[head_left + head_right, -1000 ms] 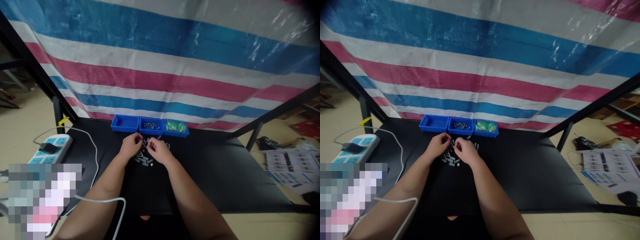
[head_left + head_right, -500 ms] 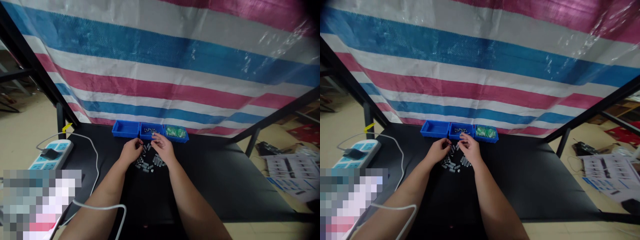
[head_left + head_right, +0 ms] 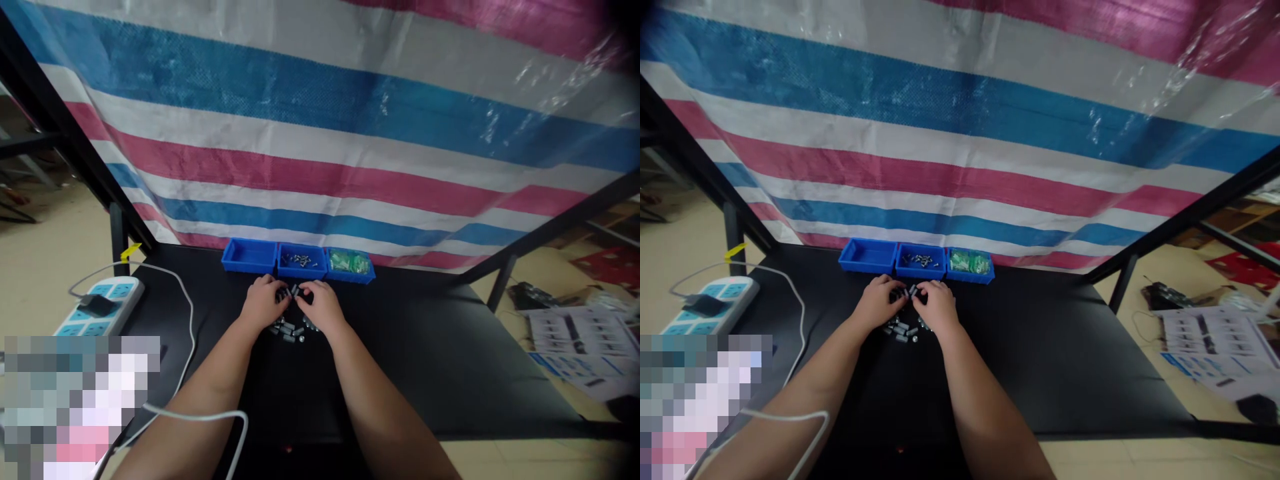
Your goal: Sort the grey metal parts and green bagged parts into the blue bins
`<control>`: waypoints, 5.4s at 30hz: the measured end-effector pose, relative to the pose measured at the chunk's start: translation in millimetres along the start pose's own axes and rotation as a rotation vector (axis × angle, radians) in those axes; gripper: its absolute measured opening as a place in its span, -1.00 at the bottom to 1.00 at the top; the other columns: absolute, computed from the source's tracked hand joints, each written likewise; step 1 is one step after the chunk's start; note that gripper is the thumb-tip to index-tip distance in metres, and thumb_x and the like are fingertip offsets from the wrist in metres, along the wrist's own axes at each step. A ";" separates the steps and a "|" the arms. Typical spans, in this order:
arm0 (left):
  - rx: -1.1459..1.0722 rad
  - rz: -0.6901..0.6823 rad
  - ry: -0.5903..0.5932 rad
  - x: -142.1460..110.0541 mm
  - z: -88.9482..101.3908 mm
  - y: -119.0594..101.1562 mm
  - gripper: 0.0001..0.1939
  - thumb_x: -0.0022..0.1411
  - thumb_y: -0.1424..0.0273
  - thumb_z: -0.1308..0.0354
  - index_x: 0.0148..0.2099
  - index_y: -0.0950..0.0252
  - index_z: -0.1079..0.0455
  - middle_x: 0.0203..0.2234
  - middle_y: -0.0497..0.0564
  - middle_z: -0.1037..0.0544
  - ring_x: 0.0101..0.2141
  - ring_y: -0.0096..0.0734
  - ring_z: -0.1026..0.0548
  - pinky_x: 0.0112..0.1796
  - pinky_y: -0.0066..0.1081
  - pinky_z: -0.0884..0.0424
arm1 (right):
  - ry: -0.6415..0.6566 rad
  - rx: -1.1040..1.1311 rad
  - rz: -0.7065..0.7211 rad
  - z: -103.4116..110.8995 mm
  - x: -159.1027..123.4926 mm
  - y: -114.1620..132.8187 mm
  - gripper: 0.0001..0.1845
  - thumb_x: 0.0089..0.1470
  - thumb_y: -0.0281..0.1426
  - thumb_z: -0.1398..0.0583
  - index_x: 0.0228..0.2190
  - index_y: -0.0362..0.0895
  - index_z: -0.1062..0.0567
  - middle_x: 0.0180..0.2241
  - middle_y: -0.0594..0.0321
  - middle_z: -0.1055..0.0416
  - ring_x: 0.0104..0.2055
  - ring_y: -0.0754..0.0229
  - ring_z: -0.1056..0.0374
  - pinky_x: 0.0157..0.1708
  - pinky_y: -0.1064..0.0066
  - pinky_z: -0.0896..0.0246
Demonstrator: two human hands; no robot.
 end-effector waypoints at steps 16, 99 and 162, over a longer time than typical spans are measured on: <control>0.086 0.021 0.033 -0.9 -6.0 -2.3 -0.76 0.21 0.17 -0.18 -0.16 0.15 -0.54 -0.15 0.11 -0.45 -0.09 -0.04 -0.37 -0.06 -0.12 -0.31 | 0.057 -0.057 -0.041 -10.9 -1.3 -1.3 -0.80 -0.02 -0.40 -0.31 -0.30 -0.04 -0.45 -0.50 0.39 -0.48 -0.33 0.17 -0.35 -0.25 0.35 0.01; -0.078 0.252 0.159 -9.5 30.8 50.3 -0.69 0.03 0.26 -0.25 -0.13 0.16 -0.48 -0.37 0.02 -0.62 -0.38 -0.21 -0.55 -0.40 -0.38 -0.28 | 0.159 0.186 0.255 -3.5 -7.4 38.2 -0.84 0.16 -0.41 -0.27 -0.20 -0.04 -0.62 -0.38 0.26 -0.52 -0.24 0.17 -0.38 -0.14 0.33 -0.25; -0.156 0.200 -0.036 0.2 36.6 43.1 -0.81 0.17 0.30 -0.21 -0.19 0.20 -0.57 -0.32 0.04 -0.65 -0.31 -0.23 -0.57 -0.29 -0.36 -0.38 | -0.156 0.512 -0.039 -0.9 -0.9 3.0 -0.76 0.11 -0.30 -0.25 -0.18 -0.09 -0.60 -0.40 0.21 -0.56 -0.42 0.21 -0.46 -0.38 0.39 -0.44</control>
Point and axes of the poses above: each hand's wrist, its own x-axis towards the middle knuckle, its own z-axis out of the back of the hand, y = z × x, the point moved 7 cm from there along x, towards the middle knuckle
